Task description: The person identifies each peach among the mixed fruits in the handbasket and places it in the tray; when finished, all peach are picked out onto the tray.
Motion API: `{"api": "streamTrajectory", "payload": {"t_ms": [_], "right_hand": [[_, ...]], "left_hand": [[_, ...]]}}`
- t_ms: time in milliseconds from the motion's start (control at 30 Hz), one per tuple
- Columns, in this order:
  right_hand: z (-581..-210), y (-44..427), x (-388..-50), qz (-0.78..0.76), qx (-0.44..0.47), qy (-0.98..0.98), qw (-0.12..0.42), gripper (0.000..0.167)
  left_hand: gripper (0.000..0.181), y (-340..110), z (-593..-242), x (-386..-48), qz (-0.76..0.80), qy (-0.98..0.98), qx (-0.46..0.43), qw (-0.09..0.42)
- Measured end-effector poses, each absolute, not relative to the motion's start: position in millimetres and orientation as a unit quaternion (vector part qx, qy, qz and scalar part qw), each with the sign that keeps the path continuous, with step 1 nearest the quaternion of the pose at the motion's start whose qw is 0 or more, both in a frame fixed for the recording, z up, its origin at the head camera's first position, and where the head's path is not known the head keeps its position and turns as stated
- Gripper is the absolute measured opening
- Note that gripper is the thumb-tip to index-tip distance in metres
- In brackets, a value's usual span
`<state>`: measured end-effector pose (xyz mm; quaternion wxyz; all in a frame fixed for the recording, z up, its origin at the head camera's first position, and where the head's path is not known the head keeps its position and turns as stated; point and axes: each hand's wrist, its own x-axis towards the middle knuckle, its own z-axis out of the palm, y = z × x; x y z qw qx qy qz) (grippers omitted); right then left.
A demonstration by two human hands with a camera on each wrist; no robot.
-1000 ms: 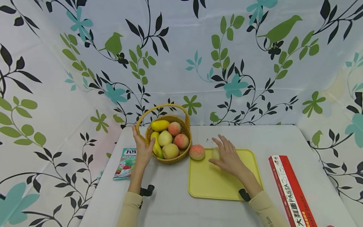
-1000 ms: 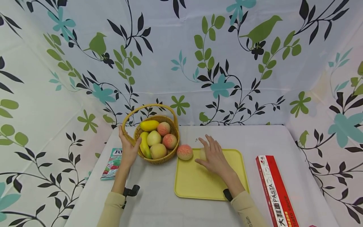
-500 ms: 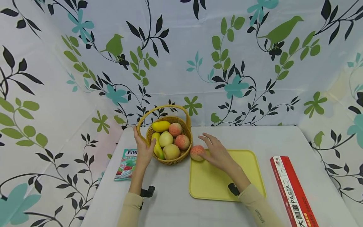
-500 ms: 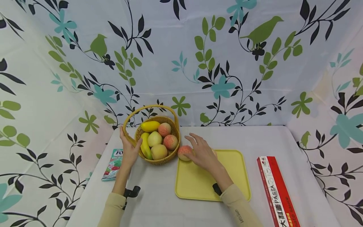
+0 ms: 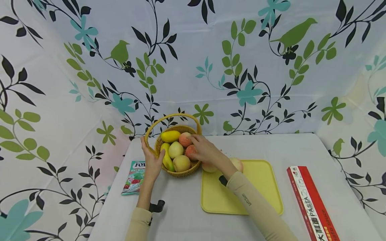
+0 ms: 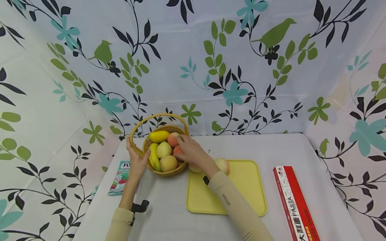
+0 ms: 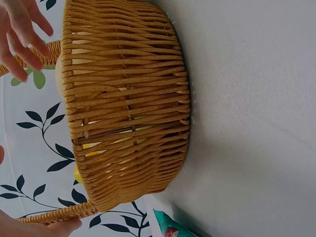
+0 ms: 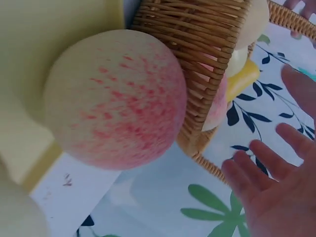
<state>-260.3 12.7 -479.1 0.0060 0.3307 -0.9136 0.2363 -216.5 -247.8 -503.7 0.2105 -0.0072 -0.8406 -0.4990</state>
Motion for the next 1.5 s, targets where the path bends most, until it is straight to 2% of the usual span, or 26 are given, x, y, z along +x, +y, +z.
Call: {"api": "streamTrajectory", "payload": {"t_ms": [133, 367, 700, 1067, 1500], "right_hand": [[-478, -1, -271, 0.177, 0.330, -0.926, -0.044, 0.066], [-485, -8, -269, 0.082, 0.299, -0.950, -0.048, 0.056], [-500, -15, -256, 0.067, 0.245, -0.963, -0.089, 0.074], [-506, -20, -272, 0.067, 0.241, -0.965, -0.072, 0.071], [-503, -15, -262, 0.060, 0.287, -0.956, 0.012, 0.065]], "left_hand": [[0.100, -246, -505, -216, -0.510, -0.835, -0.005, 0.206], [0.100, -242, -505, -215, -0.513, -0.833, -0.003, 0.208], [0.099, -247, -513, -210, -0.517, -0.829, -0.005, 0.212], [0.098, -247, -506, -218, -0.511, -0.834, -0.011, 0.209], [0.097, -250, -506, -216, -0.503, -0.838, -0.007, 0.214]]}}
